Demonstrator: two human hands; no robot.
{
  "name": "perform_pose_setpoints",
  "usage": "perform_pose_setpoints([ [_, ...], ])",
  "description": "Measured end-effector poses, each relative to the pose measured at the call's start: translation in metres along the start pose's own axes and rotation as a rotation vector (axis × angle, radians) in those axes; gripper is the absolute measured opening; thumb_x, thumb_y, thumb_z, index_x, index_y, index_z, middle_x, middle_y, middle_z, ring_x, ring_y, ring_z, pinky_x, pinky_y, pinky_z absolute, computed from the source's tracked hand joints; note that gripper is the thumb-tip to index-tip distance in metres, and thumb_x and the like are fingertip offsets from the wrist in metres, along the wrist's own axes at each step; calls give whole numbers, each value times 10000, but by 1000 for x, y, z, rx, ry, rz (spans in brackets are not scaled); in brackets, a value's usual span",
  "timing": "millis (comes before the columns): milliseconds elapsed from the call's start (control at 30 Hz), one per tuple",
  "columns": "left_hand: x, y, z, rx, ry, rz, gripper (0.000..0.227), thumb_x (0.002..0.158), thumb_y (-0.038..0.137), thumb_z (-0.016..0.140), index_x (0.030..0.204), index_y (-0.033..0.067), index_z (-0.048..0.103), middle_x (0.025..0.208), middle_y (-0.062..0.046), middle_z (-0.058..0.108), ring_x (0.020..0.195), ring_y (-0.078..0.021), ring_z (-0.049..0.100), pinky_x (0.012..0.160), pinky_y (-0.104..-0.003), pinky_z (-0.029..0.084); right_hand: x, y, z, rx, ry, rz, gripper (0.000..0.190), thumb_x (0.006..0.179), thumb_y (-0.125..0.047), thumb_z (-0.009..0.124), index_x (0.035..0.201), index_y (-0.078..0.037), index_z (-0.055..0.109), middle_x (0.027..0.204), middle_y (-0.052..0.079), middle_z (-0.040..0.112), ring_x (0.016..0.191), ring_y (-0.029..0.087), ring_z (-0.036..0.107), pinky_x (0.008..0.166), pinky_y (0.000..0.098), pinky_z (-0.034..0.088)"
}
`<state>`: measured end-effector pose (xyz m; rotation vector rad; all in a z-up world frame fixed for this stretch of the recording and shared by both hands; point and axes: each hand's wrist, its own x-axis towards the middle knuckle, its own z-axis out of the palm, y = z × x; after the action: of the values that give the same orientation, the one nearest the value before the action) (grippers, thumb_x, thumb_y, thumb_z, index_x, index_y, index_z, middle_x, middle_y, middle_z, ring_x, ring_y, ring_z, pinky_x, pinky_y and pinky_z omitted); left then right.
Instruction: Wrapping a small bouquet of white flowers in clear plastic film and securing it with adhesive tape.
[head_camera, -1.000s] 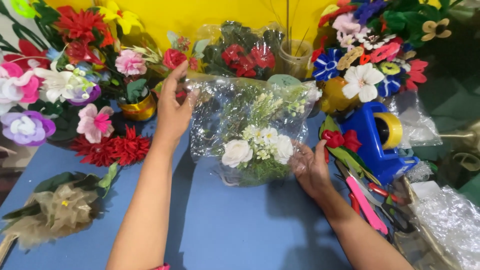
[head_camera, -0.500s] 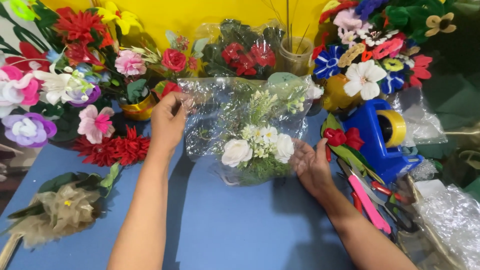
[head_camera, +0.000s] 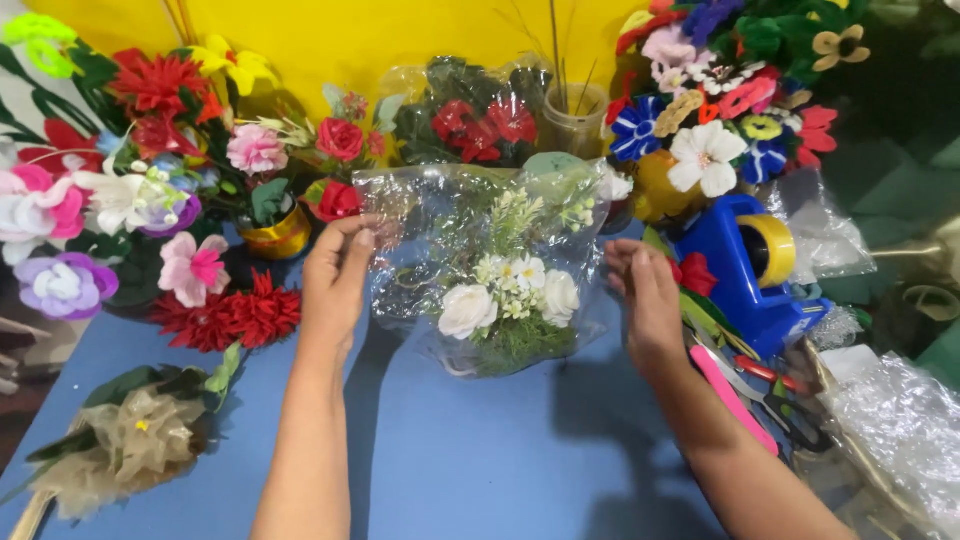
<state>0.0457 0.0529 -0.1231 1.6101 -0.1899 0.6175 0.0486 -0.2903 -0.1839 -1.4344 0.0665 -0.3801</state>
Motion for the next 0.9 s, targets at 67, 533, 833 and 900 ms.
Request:
perform_pose_setpoints([
  [67, 4, -10, -5, 18, -1, -5, 194, 1082, 100, 569, 1216, 65, 704, 928, -31, 641, 917, -117, 551, 870, -317, 515, 5, -21, 7, 1, 4, -56, 359, 1111, -329, 445, 1341, -88, 579, 1288, 64, 663, 1225, 174, 618, 1036, 329, 484],
  [533, -1, 19, -26, 505, -111, 113, 335, 1091, 444, 444, 1238, 198, 617, 1002, -130, 776, 948, -367, 734, 883, -483, 558, 64, -63, 48, 105, -47, -231, 206, 1059, -255, 653, 1177, -91, 691, 1006, 16, 679, 958, 97, 677, 890, 244, 558],
  [833, -4, 43, -8, 518, -158, 257, 257, 1088, 289, 547, 962, 153, 725, 875, -78, 786, 879, -353, 749, 800, -447, 585, 62, -62, 52, 151, -41, -238, 163, 1036, -242, 693, 1075, -84, 686, 1002, 39, 712, 914, 89, 662, 866, 229, 531],
  [900, -4, 39, -5, 526, -146, 275, 259, 1083, 260, 570, 917, 145, 733, 831, -75, 781, 846, -324, 758, 785, -417, 591, 67, -59, 50, 140, -52, -262, 164, 1032, -227, 705, 1079, -70, 693, 1008, 58, 710, 918, 103, 659, 861, 233, 526],
])
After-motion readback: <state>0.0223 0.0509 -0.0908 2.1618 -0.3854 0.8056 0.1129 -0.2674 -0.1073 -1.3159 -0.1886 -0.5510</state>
